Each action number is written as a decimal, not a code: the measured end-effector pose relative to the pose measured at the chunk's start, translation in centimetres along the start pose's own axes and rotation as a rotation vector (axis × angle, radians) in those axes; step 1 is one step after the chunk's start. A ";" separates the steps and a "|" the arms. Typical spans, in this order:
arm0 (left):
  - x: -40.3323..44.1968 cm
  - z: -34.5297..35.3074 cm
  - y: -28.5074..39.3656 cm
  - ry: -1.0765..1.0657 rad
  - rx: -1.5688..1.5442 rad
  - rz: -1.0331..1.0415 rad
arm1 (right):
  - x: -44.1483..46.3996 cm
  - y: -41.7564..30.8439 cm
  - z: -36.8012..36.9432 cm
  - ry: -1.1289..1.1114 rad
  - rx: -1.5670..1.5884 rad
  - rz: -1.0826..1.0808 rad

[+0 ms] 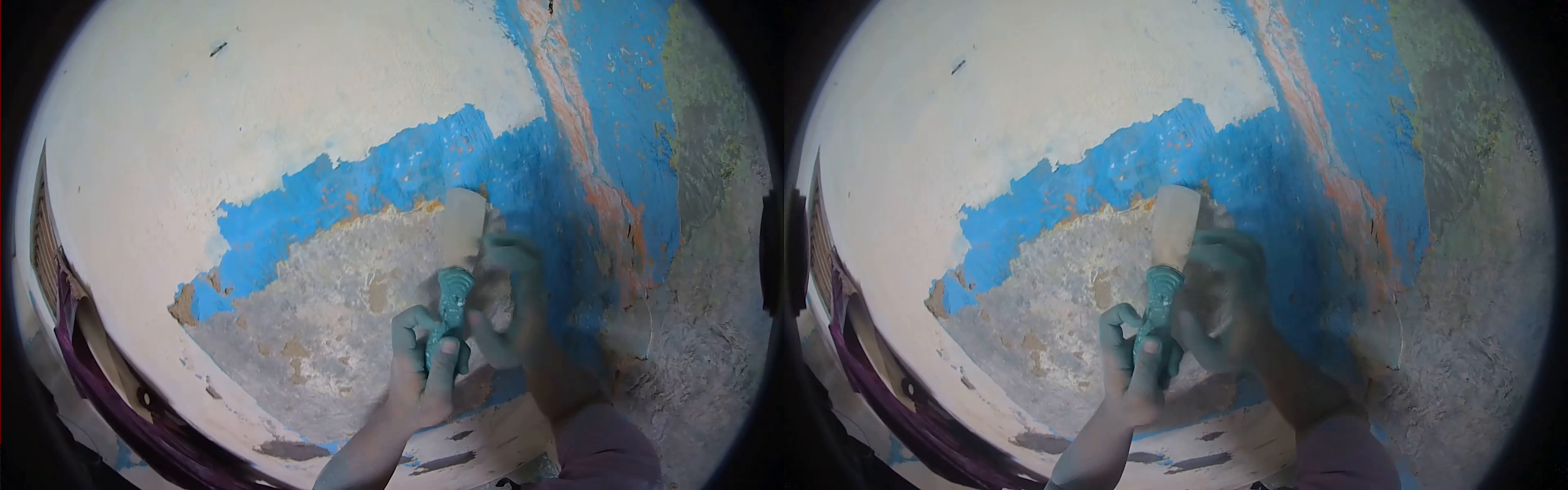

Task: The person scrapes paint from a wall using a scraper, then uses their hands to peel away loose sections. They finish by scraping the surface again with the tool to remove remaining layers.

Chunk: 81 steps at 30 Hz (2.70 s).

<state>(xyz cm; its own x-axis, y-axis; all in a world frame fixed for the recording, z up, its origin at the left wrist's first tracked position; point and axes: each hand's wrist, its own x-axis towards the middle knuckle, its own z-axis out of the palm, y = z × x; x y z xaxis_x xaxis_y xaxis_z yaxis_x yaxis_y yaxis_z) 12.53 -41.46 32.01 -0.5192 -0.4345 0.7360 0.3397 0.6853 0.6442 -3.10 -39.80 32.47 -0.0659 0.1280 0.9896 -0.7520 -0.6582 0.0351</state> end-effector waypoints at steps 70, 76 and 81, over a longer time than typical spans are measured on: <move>7.6 -15.1 4.3 -0.303 1.501 0.769 | -4.6 -8.2 6.2 -0.115 0.496 1.171; 7.6 -15.2 4.2 -0.299 1.486 0.780 | -4.5 -8.1 5.9 -0.141 0.528 1.196; 7.6 -15.3 4.1 -0.298 1.491 0.800 | -3.8 -8.1 5.8 -0.179 0.535 1.192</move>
<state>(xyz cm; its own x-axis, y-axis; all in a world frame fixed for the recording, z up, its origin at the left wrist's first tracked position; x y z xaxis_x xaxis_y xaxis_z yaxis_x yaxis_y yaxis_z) 21.93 -50.87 43.46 -0.7723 0.2569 0.5810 -0.3102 0.6457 -0.6977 7.08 -39.24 29.26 -0.3846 -0.8032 0.4549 0.0601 -0.5135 -0.8560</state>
